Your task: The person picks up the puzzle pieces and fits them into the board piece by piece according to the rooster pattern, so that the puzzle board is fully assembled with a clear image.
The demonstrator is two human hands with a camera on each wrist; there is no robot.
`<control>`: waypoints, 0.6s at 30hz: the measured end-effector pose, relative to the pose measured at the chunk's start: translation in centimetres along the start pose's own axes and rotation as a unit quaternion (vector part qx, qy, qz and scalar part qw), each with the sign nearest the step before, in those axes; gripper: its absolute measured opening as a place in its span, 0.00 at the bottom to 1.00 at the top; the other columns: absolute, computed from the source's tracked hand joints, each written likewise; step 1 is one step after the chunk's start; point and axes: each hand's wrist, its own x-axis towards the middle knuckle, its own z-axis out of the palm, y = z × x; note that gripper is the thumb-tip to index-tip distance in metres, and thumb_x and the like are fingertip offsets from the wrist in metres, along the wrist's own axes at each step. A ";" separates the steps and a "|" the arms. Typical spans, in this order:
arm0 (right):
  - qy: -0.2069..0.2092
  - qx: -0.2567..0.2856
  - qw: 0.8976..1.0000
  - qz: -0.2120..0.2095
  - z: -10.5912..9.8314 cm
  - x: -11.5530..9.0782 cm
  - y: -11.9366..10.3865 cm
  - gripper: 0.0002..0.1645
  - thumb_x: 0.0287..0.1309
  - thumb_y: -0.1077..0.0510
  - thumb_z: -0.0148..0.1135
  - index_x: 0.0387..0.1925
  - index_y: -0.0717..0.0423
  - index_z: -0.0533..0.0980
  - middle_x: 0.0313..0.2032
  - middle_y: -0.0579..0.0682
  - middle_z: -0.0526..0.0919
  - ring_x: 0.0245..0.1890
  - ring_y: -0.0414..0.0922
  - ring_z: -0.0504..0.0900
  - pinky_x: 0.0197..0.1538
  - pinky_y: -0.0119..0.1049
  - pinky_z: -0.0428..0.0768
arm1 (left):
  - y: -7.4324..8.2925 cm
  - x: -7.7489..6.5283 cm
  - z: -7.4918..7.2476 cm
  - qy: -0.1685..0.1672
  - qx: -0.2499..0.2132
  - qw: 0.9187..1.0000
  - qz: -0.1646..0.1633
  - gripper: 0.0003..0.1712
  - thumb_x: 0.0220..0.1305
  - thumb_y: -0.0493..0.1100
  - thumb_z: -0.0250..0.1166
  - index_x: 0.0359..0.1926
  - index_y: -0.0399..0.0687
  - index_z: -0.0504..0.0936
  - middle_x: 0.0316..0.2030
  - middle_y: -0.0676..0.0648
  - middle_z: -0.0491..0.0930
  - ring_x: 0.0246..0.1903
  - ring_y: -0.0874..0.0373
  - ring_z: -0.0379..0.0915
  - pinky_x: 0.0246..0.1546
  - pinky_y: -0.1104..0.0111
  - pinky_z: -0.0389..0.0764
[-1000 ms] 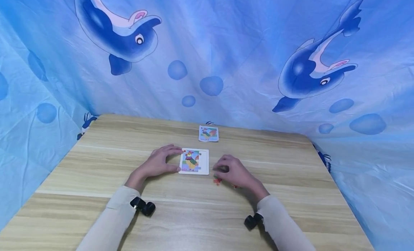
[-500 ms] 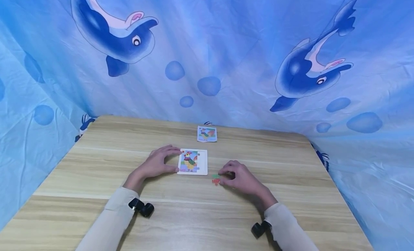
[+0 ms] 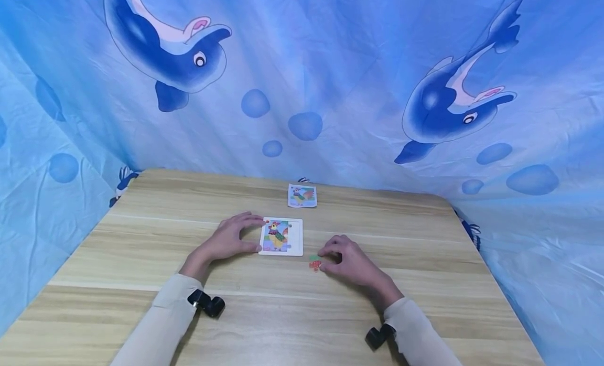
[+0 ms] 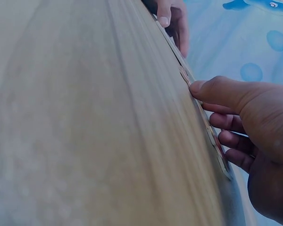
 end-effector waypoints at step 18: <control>0.013 0.012 1.000 0.002 -0.4 0.1 -0.3 0.12 0.55 0.53 0.78 0.42 0.45 0.88 0.45 0.39 0.83 0.49 0.39 0.79 0.55 0.39 0.81 | 0.2 0.0 -0.1 0.002 0.004 1.000 0.002 0.40 0.57 0.55 0.76 0.70 0.54 0.77 0.75 0.43 0.69 0.79 0.38 0.53 0.74 0.34 0.51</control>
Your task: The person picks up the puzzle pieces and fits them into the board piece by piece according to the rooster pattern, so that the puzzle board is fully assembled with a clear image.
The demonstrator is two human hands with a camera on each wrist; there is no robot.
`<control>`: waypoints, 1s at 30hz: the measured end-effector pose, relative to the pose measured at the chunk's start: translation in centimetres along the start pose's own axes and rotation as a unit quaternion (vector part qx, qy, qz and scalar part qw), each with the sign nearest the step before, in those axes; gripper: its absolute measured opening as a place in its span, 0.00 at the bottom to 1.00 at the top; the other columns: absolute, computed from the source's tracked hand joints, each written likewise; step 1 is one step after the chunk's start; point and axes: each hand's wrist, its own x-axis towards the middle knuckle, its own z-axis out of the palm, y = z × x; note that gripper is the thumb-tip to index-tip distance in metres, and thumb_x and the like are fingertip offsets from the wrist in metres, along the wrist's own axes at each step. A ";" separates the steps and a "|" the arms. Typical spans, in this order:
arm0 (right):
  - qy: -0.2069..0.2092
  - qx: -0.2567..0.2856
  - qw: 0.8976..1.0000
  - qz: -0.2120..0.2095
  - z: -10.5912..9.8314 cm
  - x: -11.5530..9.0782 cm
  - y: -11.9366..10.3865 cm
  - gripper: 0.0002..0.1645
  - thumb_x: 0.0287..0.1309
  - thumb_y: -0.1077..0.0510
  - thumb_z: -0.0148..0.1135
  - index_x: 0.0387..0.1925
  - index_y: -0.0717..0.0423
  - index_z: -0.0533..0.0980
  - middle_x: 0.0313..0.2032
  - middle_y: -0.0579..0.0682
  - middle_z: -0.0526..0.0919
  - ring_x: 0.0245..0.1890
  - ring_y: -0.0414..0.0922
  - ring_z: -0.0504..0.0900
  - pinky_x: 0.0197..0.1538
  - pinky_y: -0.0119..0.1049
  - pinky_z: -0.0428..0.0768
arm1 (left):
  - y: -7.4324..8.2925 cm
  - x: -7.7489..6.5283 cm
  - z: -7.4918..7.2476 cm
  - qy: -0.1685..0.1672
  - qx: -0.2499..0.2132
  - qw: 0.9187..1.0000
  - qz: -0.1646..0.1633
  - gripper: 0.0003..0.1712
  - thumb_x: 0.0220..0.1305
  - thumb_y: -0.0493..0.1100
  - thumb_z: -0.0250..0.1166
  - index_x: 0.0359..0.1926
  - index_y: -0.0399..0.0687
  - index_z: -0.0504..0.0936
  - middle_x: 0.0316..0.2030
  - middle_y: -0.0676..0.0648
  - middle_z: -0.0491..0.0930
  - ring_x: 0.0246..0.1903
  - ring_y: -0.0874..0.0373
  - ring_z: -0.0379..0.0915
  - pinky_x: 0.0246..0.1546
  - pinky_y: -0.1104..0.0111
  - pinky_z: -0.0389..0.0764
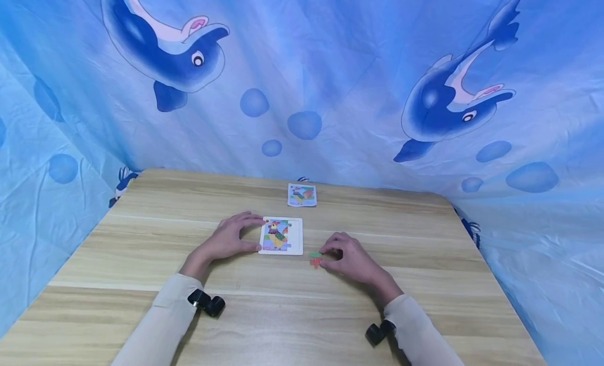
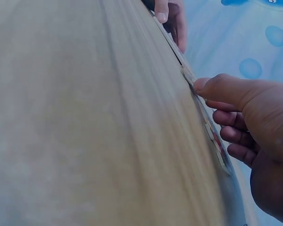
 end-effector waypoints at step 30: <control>0.050 0.055 0.997 0.031 0.4 7.8 -1.8 0.13 0.60 0.52 0.75 0.46 0.50 0.88 0.50 0.46 0.84 0.56 0.49 0.81 0.59 0.51 0.81 | 0.1 -0.2 0.1 0.007 0.005 1.000 0.007 0.39 0.57 0.55 0.76 0.69 0.54 0.78 0.74 0.44 0.70 0.79 0.38 0.54 0.73 0.35 0.53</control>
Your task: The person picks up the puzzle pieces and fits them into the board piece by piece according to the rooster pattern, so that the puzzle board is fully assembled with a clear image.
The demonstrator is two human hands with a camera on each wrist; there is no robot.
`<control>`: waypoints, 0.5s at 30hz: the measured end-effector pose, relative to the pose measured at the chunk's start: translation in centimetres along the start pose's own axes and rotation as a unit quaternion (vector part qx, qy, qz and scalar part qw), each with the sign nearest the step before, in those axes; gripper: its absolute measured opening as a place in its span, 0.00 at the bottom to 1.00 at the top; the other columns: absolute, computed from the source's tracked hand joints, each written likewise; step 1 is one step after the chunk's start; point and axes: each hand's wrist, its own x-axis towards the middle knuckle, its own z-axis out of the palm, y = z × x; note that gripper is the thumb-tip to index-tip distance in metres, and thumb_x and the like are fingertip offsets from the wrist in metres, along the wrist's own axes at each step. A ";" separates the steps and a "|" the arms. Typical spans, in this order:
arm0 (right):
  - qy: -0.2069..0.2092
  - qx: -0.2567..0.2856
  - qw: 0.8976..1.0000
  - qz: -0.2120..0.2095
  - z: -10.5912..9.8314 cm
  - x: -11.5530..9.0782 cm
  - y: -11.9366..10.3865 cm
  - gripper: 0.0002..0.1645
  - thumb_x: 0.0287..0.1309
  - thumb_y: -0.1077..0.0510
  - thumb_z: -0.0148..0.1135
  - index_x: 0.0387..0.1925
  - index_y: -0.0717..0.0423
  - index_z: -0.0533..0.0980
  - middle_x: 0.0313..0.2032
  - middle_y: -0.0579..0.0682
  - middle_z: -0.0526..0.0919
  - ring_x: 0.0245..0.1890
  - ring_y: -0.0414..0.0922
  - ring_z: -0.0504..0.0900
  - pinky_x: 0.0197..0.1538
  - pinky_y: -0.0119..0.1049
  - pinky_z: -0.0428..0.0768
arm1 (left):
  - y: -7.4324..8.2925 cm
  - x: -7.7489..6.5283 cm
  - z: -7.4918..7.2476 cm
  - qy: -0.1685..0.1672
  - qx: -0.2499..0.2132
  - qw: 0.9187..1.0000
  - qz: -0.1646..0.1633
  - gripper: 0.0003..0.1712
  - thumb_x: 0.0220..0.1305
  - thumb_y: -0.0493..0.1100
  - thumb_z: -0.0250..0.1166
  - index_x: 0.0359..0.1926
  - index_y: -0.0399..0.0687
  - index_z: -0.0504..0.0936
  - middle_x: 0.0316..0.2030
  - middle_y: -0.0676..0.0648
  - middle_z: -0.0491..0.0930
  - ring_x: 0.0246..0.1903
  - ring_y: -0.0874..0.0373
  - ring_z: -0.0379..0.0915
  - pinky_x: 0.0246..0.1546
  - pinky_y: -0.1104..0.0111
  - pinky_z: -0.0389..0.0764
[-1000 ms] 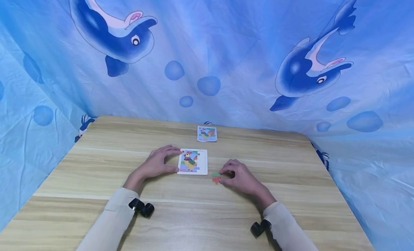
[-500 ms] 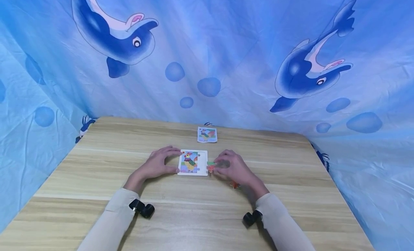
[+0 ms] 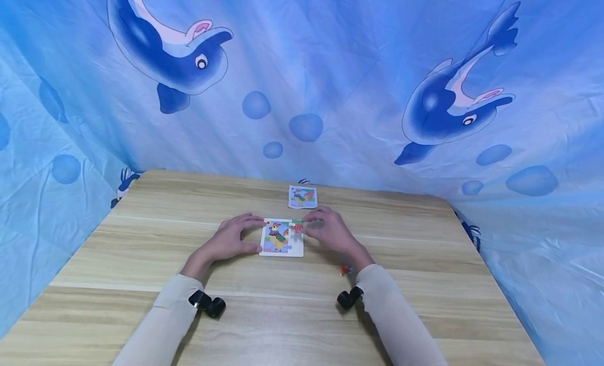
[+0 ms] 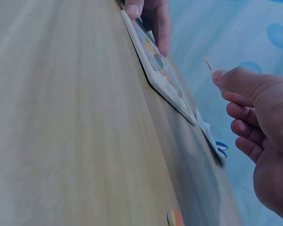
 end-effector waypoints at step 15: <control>-0.022 0.015 1.000 0.013 1.5 1.7 1.8 0.13 0.60 0.56 0.74 0.47 0.53 0.88 0.47 0.49 0.83 0.45 0.44 0.80 0.51 0.38 0.80 | 0.1 0.0 0.0 -0.003 0.000 1.000 0.000 0.39 0.57 0.54 0.76 0.70 0.54 0.77 0.74 0.44 0.70 0.79 0.39 0.54 0.73 0.35 0.53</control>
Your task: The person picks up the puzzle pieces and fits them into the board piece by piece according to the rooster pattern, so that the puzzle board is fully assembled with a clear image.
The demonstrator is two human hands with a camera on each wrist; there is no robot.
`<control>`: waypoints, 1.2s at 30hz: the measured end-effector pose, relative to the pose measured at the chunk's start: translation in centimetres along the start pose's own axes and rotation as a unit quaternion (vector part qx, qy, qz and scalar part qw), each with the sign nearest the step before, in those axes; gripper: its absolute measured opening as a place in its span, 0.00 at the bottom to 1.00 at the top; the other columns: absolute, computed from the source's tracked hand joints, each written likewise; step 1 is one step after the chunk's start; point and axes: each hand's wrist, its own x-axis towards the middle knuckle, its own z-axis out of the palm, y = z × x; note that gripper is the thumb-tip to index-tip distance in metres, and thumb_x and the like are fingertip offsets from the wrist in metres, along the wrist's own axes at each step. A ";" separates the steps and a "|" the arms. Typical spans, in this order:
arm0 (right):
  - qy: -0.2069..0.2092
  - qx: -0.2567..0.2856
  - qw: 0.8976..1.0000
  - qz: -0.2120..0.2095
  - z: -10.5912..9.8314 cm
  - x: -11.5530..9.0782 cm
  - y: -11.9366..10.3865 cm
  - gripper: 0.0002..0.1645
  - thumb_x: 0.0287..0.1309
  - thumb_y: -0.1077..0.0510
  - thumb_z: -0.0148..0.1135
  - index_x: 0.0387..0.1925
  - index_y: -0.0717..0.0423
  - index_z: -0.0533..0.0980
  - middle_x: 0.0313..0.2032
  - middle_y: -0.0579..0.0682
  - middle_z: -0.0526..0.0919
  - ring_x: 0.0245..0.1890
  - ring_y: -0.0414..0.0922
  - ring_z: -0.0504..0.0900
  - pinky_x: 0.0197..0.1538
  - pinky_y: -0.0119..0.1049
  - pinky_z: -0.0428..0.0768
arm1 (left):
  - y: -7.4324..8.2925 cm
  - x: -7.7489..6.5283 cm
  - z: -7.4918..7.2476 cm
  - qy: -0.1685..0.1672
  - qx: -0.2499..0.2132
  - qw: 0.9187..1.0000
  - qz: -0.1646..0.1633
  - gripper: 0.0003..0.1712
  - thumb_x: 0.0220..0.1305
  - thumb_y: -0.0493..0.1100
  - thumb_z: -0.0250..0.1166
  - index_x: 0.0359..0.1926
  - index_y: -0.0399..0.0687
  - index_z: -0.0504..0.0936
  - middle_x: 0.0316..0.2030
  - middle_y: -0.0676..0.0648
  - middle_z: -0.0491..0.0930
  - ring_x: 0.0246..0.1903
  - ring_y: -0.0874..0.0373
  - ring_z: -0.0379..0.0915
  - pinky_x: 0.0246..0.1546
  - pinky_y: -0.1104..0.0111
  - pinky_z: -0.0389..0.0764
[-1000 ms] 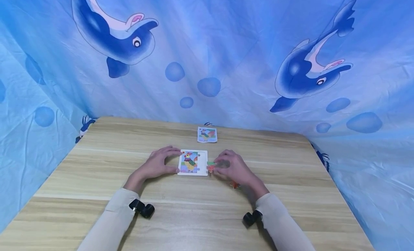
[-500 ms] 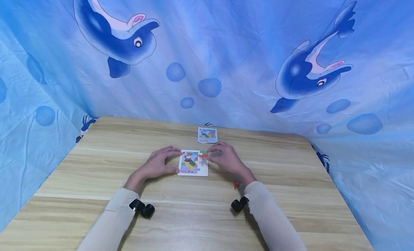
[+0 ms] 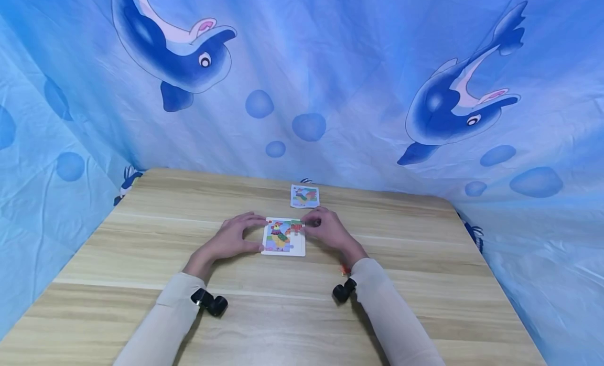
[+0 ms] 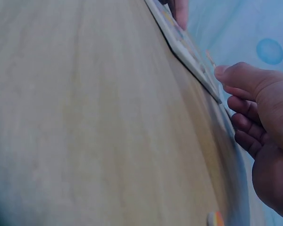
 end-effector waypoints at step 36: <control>-0.018 -0.014 1.000 0.011 1.0 1.0 -0.8 0.14 0.62 0.56 0.72 0.50 0.51 0.87 0.50 0.48 0.84 0.49 0.45 0.79 0.54 0.41 0.81 | -0.4 0.2 0.0 -0.003 -0.002 1.000 -0.006 0.39 0.56 0.56 0.76 0.70 0.57 0.77 0.74 0.44 0.70 0.79 0.37 0.53 0.73 0.35 0.52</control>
